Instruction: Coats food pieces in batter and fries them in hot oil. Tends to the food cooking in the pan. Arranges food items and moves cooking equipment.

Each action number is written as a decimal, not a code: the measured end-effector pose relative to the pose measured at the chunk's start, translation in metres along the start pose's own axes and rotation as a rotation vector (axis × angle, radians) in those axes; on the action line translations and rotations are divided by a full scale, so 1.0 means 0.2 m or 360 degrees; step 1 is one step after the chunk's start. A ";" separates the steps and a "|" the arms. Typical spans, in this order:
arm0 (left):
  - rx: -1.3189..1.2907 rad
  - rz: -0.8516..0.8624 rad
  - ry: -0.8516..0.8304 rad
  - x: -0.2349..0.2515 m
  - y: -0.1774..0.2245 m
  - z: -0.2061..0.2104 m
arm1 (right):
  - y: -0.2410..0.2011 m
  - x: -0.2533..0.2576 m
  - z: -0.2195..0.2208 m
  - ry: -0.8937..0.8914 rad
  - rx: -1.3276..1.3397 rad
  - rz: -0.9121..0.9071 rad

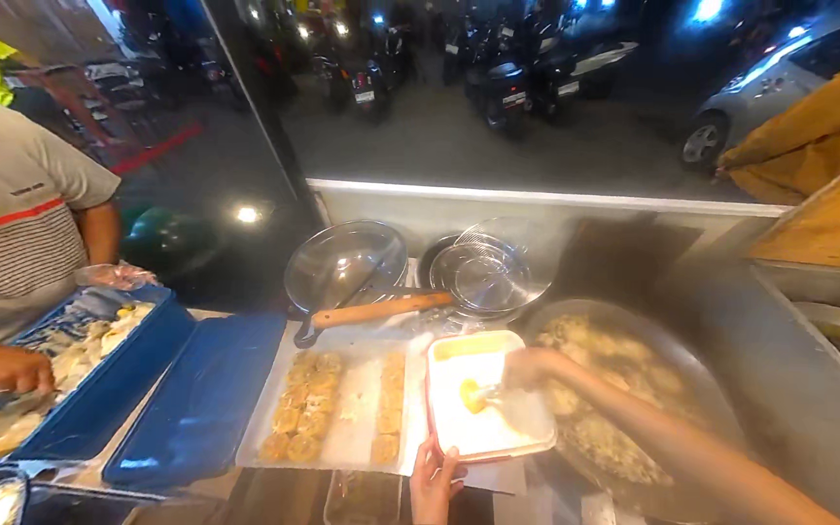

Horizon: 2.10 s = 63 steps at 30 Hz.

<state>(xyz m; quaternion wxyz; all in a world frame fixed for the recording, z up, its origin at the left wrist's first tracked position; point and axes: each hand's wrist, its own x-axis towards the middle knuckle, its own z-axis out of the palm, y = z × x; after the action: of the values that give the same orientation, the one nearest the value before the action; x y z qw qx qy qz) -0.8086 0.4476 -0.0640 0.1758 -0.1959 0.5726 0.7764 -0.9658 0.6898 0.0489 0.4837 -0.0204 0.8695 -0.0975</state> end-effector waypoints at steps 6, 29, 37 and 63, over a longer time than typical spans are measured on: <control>0.0004 -0.0014 0.0050 -0.01 -0.01 0.01 | -0.22 -0.04 0.01 0.0111 -0.0254 0.0103; 0.0041 0.0009 0.0168 -0.03 -0.07 0.04 | 1.13 -0.27 0.87 0.0712 0.2409 -0.0060; 0.0015 0.0018 0.0310 -0.06 -0.06 0.08 | 1.45 0.33 0.88 0.0633 0.1178 0.0715; -0.0075 0.0147 0.0148 -0.08 0.00 0.00 | -1.46 0.31 0.36 0.0352 -0.0445 -0.0612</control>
<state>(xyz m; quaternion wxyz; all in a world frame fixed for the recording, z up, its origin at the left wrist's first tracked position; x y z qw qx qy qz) -0.7939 0.4470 -0.0556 0.1083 -0.2092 0.5701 0.7871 -0.9552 0.3844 0.0160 0.3509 -0.2412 0.9023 -0.0682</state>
